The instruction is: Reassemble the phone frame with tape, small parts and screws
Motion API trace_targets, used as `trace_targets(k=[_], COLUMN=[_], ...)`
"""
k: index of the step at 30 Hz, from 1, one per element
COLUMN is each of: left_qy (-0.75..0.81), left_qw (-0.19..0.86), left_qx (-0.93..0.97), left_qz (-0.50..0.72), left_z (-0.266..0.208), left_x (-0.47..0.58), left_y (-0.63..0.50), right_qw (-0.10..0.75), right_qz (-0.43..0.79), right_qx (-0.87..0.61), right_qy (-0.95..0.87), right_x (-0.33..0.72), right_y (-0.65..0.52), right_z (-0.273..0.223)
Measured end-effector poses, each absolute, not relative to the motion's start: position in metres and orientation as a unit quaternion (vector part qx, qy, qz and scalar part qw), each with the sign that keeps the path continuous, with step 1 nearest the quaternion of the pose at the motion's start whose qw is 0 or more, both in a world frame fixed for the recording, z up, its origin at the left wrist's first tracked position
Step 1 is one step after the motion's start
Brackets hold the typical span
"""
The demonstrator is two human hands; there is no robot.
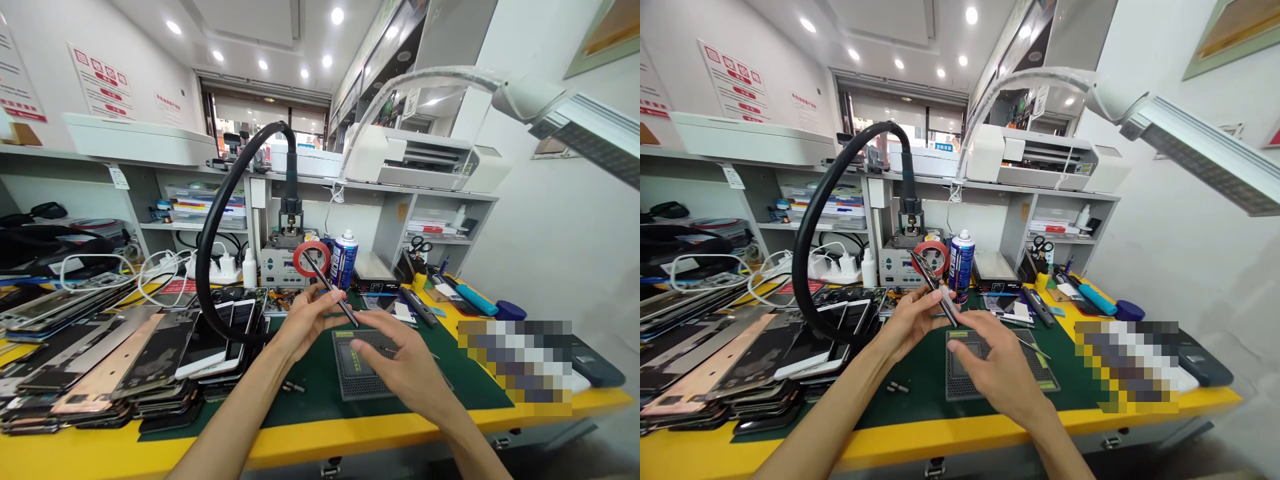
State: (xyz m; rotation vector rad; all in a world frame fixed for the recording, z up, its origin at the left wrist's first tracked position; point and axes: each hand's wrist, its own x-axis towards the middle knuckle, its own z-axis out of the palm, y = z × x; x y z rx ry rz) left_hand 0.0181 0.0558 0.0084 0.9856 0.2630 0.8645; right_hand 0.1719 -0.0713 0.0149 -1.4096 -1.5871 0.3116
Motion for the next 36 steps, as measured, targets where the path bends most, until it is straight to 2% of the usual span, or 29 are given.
trace_targets(k=[3,9,25,36], left_qy=[0.123,0.127,0.113,0.103], left_qw=[0.783,0.78,0.786,0.778], left_qx=[0.457,0.458,0.458,0.473], left_qz=[0.404,0.406,0.401,0.4], left_z=[0.008,0.007,0.007,0.007], left_x=[0.019,0.02,0.017,0.017], left_y=[0.054,0.055,0.057,0.055], right_qw=[0.467,0.477,0.476,0.481], right_qz=[0.045,-0.024,-0.003,-0.052], right_qx=[-0.56,-0.544,-0.529,-0.505], right_qy=[-0.683,-0.69,-0.703,-0.715], right_x=[0.168,0.165,0.165,0.165], right_y=[-0.072,-0.065,-0.065,-0.067], right_z=[0.014,0.011,0.014,0.011])
